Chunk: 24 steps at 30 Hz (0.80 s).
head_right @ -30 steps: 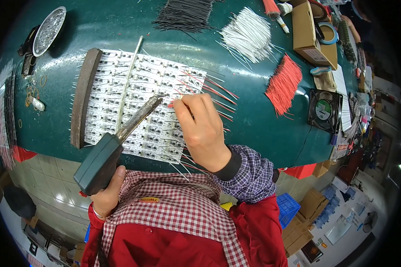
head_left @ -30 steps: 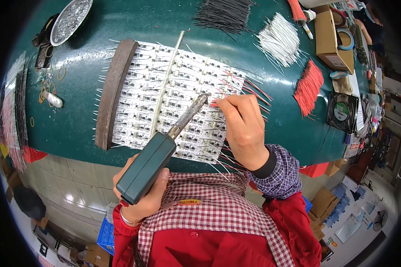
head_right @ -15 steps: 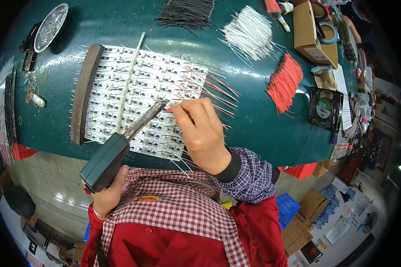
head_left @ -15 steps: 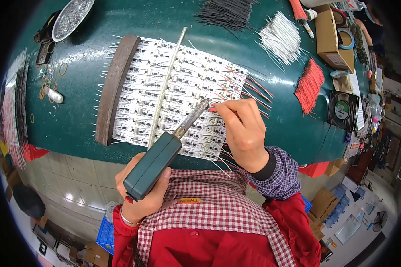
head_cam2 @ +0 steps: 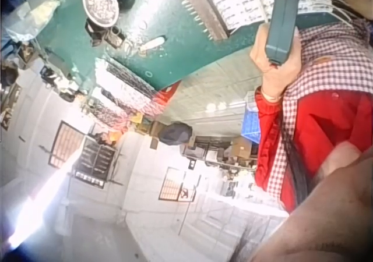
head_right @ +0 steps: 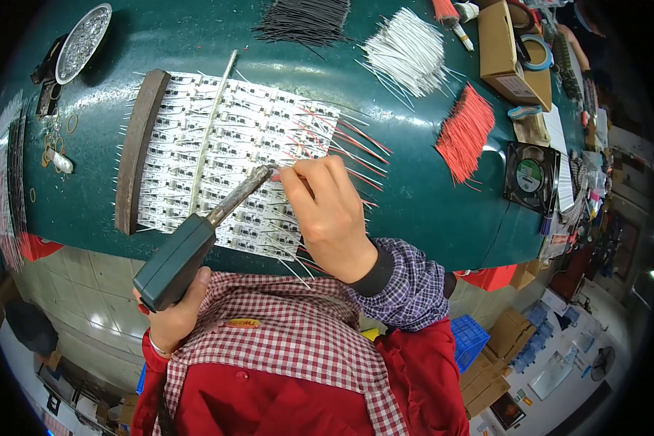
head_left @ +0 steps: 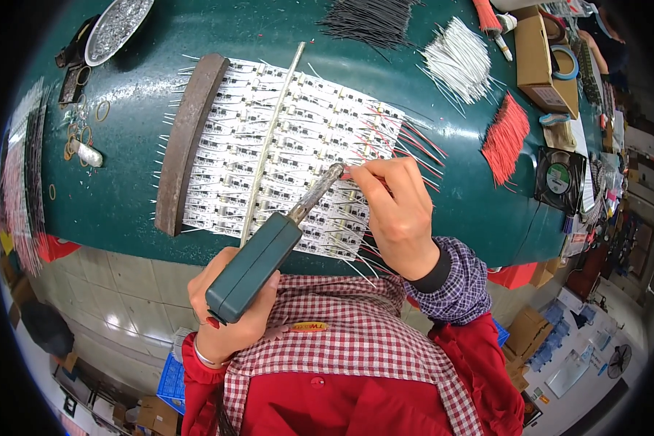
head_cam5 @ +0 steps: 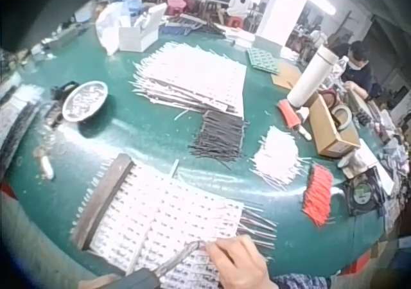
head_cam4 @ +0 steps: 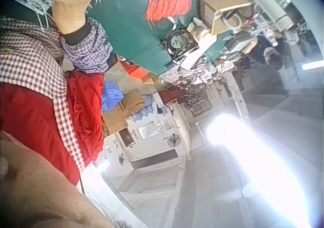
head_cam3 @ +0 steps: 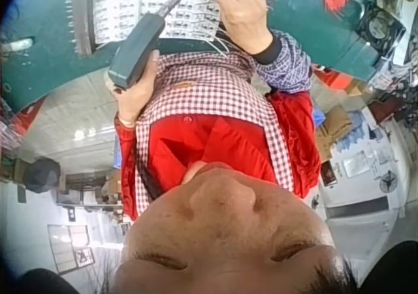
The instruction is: The person solders wires onto a circuit board panel using a soldering tool, grabbing wires from bundles on the table and attaching them onto the board terminals by hand.
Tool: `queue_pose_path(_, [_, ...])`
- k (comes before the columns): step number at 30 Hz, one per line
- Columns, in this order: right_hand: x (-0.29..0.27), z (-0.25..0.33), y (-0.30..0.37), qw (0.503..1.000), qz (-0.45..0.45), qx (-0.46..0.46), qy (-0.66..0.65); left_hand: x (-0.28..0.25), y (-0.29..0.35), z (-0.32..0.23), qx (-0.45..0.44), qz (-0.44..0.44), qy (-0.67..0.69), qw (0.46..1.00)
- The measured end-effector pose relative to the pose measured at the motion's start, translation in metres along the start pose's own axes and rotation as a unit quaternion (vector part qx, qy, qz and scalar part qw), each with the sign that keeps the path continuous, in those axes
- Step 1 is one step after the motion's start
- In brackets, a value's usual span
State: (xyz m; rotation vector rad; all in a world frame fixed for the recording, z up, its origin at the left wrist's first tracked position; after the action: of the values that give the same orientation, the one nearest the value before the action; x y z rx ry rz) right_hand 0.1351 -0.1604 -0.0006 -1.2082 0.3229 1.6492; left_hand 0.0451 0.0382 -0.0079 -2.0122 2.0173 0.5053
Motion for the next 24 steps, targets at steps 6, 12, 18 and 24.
queue_pose_path(6, [-0.001, 0.001, -0.001, 1.000, 0.009, 0.007, 0.000, -0.006, 0.014, 0.007, -0.014, -0.028, 0.003, 1.000])
queue_pose_path(12, [0.001, 0.001, 0.001, 1.000, -0.005, 0.001, 0.007, -0.008, 0.019, 0.009, -0.028, -0.041, 0.018, 0.999])
queue_pose_path(18, [0.001, 0.002, 0.004, 1.000, -0.014, 0.002, 0.007, -0.003, 0.014, 0.003, 0.007, -0.030, 0.007, 1.000])
queue_pose_path(24, [0.000, 0.003, 0.005, 1.000, -0.011, -0.002, 0.001, 0.000, 0.005, 0.000, 0.003, -0.015, 0.006, 1.000])
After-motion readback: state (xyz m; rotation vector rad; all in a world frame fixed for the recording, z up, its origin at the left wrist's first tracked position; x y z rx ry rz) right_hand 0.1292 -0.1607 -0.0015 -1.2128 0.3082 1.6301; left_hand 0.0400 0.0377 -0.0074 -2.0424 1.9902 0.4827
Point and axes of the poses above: each hand's wrist, its own y-axis away from the middle knuckle, its own x-axis out of the palm, z = x × y, the point moved 8 cm from there along -y, towards the middle knuckle, and after that the axes turned 5 degrees about x, right-handed, at the moved point
